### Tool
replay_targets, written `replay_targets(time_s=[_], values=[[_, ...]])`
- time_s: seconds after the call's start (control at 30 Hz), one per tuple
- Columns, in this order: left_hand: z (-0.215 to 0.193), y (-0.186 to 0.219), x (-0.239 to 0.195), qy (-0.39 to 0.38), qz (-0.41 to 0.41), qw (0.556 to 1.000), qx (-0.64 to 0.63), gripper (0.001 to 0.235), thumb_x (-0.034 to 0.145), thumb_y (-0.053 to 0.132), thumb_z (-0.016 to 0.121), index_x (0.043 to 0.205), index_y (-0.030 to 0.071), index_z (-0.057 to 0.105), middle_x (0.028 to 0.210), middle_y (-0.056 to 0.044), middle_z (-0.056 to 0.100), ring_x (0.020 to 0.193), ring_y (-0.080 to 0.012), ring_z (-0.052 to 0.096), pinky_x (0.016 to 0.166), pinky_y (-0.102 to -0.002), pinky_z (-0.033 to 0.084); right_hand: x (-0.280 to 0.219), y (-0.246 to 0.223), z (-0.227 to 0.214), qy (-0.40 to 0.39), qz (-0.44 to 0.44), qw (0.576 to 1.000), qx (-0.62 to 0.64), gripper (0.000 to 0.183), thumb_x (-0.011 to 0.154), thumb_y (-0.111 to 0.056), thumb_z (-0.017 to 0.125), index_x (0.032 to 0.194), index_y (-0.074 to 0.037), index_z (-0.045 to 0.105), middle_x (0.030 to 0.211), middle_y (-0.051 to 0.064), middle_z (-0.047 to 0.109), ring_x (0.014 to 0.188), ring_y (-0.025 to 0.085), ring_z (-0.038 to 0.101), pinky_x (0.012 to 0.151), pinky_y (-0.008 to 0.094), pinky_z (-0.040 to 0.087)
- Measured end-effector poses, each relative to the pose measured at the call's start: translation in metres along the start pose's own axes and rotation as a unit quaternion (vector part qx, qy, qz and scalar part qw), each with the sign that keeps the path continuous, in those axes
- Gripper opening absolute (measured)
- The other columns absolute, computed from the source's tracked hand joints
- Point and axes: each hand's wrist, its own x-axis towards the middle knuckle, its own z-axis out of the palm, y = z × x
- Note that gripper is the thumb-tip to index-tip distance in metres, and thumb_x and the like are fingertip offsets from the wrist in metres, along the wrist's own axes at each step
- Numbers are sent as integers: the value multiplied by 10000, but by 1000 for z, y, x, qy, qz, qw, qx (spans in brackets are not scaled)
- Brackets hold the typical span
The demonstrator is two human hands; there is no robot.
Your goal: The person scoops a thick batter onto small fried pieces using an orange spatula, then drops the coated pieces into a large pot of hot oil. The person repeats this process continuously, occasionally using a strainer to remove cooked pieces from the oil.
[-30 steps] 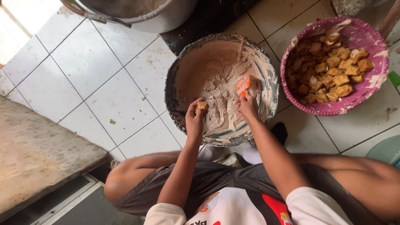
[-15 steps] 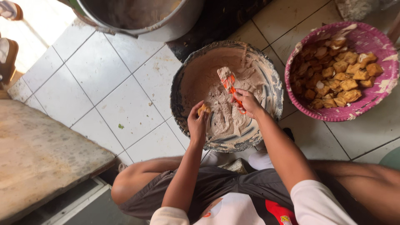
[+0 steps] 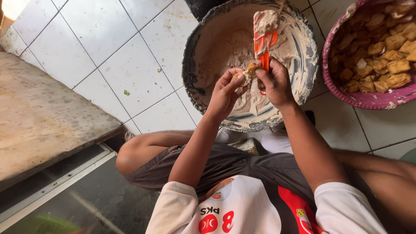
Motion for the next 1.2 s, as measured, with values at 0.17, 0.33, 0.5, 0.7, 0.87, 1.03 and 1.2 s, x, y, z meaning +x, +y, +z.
replay_targets(time_s=[0.17,0.33,0.5,0.7,0.87,1.03,1.2], values=[[6,8,-2,9,-61,995,82,361,1040,314,545,1313,81,578,1243,-57,660,1147,-167,672,948,-361,578,-3,-10,0,-8,-16,998,-57,210,1033,-237,667,1138,-61,623,857,-46,562,690,21,473,604,205,402],[12,21,9,60,3,994,94,355,1076,311,586,1257,6,596,1221,-122,675,1156,-254,682,971,-396,595,-7,-27,4,42,-73,951,-297,314,1059,-338,630,1051,-24,643,753,-41,533,653,43,443,584,209,386],[15,37,17,132,135,978,91,297,1072,255,629,1227,6,587,1199,-100,671,1091,-169,670,964,-392,590,-20,-36,9,0,32,984,-176,467,1131,-367,380,1077,-63,729,713,-40,491,624,51,415,561,205,369],[38,40,0,126,246,917,289,302,1076,250,593,1260,10,587,1141,-94,703,1052,-112,655,932,-260,524,-25,-40,25,1,-151,928,-342,354,1160,-271,443,1148,-22,695,914,61,604,845,162,581,734,304,469],[42,48,-17,60,205,964,157,323,1067,227,602,1309,13,592,1214,-38,670,1107,-92,627,1003,-244,482,-23,-47,24,43,-180,870,-457,305,1110,-230,508,1164,29,660,920,148,592,790,290,595,707,397,478],[38,56,-24,-21,128,991,6,453,976,230,681,1348,6,552,1214,-94,703,1152,-139,672,1065,-296,509,-25,-57,18,55,-216,847,-483,317,1097,-251,561,1177,36,669,911,144,581,790,277,600,695,389,483],[41,54,-17,18,222,968,118,577,875,89,808,1378,38,530,1250,-75,683,1135,-137,666,995,-306,544,-33,-64,21,83,-234,807,-536,303,1064,-246,638,1156,36,697,886,134,574,751,274,602,662,390,484]])
